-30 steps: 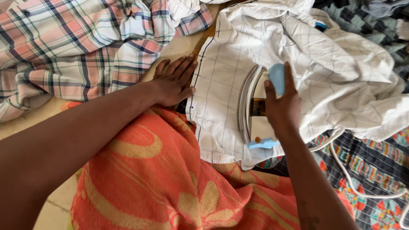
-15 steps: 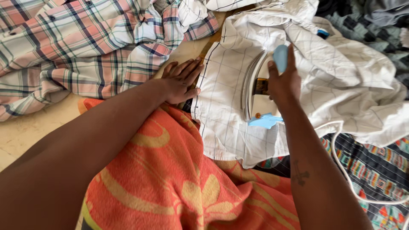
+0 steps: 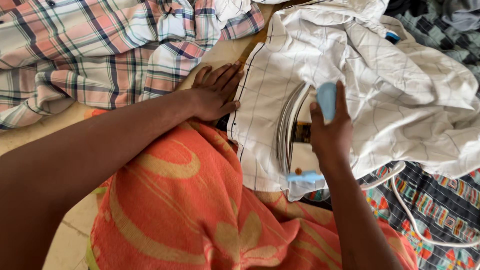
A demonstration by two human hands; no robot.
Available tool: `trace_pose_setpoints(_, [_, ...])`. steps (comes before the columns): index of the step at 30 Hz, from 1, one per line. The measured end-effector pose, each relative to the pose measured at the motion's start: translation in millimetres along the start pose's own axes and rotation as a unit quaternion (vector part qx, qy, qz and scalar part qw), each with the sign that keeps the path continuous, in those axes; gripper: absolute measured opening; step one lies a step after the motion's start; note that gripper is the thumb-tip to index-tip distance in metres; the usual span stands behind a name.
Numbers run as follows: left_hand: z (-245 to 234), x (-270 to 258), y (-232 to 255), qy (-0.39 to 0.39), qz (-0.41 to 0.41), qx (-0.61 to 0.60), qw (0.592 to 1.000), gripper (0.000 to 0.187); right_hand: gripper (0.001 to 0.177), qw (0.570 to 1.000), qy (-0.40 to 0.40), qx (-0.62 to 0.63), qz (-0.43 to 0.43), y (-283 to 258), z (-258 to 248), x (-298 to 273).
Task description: The person irons a white checkered shirt on a wooden ironing board. They smooth the fabric with one hand while moving the iron with the other, focusing on the front panel and collar area.
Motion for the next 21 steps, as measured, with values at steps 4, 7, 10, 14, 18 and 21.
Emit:
trace_pose_setpoints(4, [-2.2, 1.2, 2.8, 0.019, 0.014, -0.001, 1.000, 0.084, 0.070, 0.994, 0.000, 0.059, 0.092, -14.3, 14.4, 40.4])
trace_pose_setpoints(7, [0.6, -3.1, 0.0, 0.010, 0.003, -0.004, 1.000, 0.083, 0.074, 0.980, -0.027, 0.121, 0.158, -24.5, 22.3, 53.6])
trace_pose_setpoints(10, [-2.6, 3.0, 0.2, -0.008, 0.015, -0.019, 1.000, 0.083, 0.079, 0.975, -0.051, 0.130, 0.171, -33.0, 16.3, 49.9])
trace_pose_setpoints(14, [0.6, 5.9, -1.9, -0.007, 0.011, -0.015, 1.000, 0.083, 0.088, 0.980, -0.104, 0.047, 0.166, -28.2, 11.1, 25.6])
trace_pose_setpoints(18, [3.9, 6.9, -2.9, -0.013, -0.004, -0.020, 1.000, 0.079, 0.089, 0.993, -0.033, 0.044, 0.106, -7.9, 11.0, -21.0])
trace_pose_setpoints(21, [1.1, 1.9, -0.8, 0.005, 0.007, -0.013, 1.000, 0.079, 0.063, 0.999, 0.050, 0.014, -0.004, -7.9, 10.6, -38.9])
Point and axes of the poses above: each hand's wrist, its own x-axis towards the middle knuckle, its own z-axis out of the palm, y = z × x, the point moved 7 cm from there along x, towards the middle knuckle, and after that the axes turned 1 degree about -x, right-handed, at the moved point
